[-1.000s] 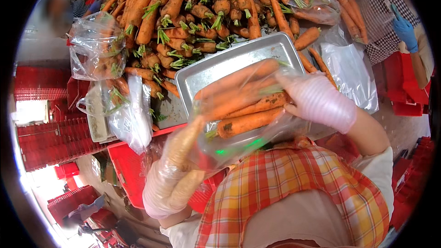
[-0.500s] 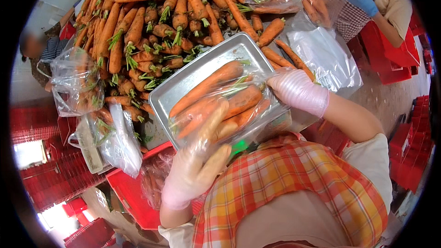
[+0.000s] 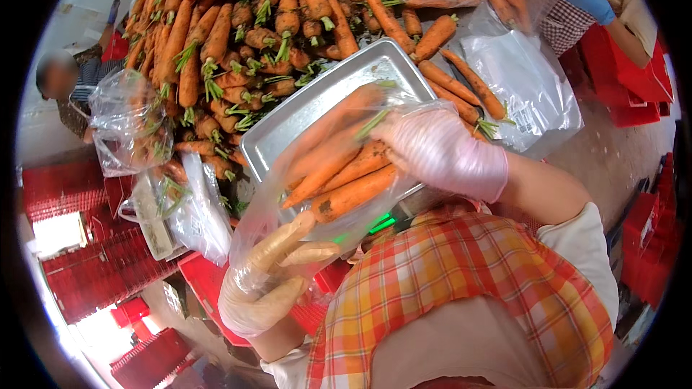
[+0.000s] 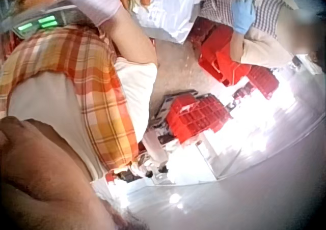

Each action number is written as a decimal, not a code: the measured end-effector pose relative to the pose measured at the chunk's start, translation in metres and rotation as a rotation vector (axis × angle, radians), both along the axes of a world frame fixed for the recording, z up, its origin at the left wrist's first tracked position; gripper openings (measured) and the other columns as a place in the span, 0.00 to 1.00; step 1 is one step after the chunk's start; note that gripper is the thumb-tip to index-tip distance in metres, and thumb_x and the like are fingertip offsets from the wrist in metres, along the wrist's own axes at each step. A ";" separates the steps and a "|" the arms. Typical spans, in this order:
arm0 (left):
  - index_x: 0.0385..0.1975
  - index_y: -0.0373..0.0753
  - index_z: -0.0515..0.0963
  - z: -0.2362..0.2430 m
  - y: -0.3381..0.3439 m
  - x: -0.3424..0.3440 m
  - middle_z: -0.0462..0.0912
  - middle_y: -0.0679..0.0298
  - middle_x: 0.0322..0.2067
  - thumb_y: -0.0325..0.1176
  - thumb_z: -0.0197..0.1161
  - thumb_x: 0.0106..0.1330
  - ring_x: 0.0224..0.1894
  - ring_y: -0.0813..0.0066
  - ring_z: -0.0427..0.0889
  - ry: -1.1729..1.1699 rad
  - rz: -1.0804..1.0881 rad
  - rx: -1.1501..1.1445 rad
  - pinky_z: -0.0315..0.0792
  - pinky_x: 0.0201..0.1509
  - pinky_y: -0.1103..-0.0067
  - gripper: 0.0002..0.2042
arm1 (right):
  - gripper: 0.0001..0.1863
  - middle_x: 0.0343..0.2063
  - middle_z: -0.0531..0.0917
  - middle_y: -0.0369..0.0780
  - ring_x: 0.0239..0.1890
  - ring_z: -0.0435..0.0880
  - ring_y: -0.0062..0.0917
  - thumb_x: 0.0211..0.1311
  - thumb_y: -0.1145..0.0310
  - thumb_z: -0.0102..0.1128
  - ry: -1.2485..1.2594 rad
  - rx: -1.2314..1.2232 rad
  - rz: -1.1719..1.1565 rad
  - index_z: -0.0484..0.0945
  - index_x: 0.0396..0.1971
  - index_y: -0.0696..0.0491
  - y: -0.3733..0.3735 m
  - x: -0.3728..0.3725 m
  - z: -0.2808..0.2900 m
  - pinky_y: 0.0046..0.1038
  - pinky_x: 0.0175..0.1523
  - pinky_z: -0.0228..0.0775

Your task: The person selects loose carrots from a large pile, places them into clear plastic bags, and weighs the bags on a digital scale. After weighing, the person places the filled bags into a red crate. The process is repeated continuously throughout the video.

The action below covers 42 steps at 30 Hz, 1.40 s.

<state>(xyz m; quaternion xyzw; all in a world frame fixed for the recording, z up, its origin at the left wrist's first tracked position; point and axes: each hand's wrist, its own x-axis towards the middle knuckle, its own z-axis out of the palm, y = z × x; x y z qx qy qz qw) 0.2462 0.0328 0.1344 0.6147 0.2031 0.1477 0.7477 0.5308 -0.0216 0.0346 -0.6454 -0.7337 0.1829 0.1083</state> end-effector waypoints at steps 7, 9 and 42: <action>0.66 0.25 0.56 -0.003 -0.014 0.005 0.76 0.54 0.55 0.12 0.45 0.55 0.46 0.70 0.79 0.076 0.146 -0.049 0.69 0.32 0.86 0.33 | 0.28 0.34 0.83 0.49 0.41 0.82 0.43 0.50 0.57 0.67 -0.110 -0.236 -0.021 0.73 0.47 0.58 0.008 0.021 0.006 0.41 0.48 0.72; 0.66 0.26 0.56 -0.004 -0.013 0.006 0.77 0.55 0.54 0.13 0.46 0.57 0.43 0.74 0.78 0.063 0.140 -0.082 0.68 0.31 0.87 0.32 | 0.30 0.35 0.83 0.50 0.43 0.82 0.43 0.51 0.55 0.67 -0.047 -0.210 0.014 0.71 0.51 0.56 0.006 0.031 -0.003 0.41 0.50 0.71; 0.68 0.23 0.45 0.000 -0.010 0.000 0.65 0.45 0.62 0.15 0.53 0.55 0.57 0.62 0.75 0.111 0.142 -0.005 0.69 0.51 0.80 0.39 | 0.11 0.30 0.81 0.36 0.36 0.81 0.25 0.52 0.66 0.59 -0.326 0.092 0.352 0.78 0.36 0.52 -0.006 -0.074 -0.030 0.28 0.44 0.68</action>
